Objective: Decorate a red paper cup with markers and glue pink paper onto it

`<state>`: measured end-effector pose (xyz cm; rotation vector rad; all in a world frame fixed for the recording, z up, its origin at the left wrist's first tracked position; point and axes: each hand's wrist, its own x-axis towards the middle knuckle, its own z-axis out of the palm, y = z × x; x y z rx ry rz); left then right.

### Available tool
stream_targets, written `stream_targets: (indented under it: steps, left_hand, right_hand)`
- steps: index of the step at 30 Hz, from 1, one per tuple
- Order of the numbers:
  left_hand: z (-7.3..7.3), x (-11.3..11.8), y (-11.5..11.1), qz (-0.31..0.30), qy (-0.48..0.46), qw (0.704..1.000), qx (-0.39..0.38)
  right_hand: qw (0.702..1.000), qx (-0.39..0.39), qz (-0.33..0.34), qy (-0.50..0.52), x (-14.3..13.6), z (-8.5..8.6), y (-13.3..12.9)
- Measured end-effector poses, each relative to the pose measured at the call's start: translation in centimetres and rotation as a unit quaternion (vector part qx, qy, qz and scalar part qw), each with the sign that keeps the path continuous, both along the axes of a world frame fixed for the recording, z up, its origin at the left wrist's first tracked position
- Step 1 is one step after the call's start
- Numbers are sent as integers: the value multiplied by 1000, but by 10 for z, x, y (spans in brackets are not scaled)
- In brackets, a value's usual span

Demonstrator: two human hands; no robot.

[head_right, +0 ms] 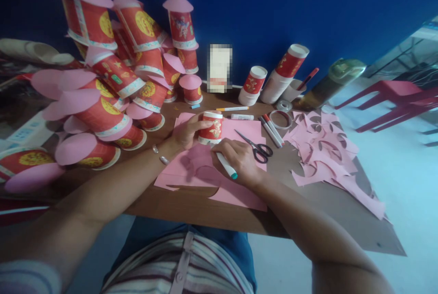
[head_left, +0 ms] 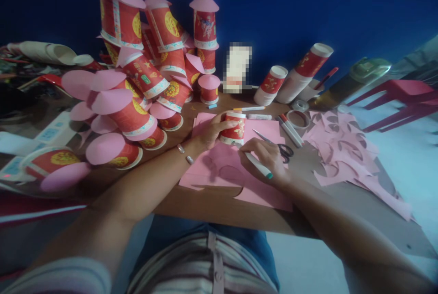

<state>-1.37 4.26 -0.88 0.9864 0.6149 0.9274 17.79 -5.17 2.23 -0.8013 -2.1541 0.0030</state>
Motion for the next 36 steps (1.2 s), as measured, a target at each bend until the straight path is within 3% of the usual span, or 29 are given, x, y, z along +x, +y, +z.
stream_targets:
  steps: [9, 20, 36]
  left_hand:
    - [1, 1, 0, -7, -28, 1000, -5]
    - [1, 0, 0, -3, -42, 999, -5]
    - [5, 0, -3, 7, 6, 1000, 3]
  right_hand:
    - [999, 29, -18, 10, 0, 4, 0]
    - [999, 36, 13, 15, -4, 6, -2]
    - [1000, 27, 7, 14, 1, 1, 1]
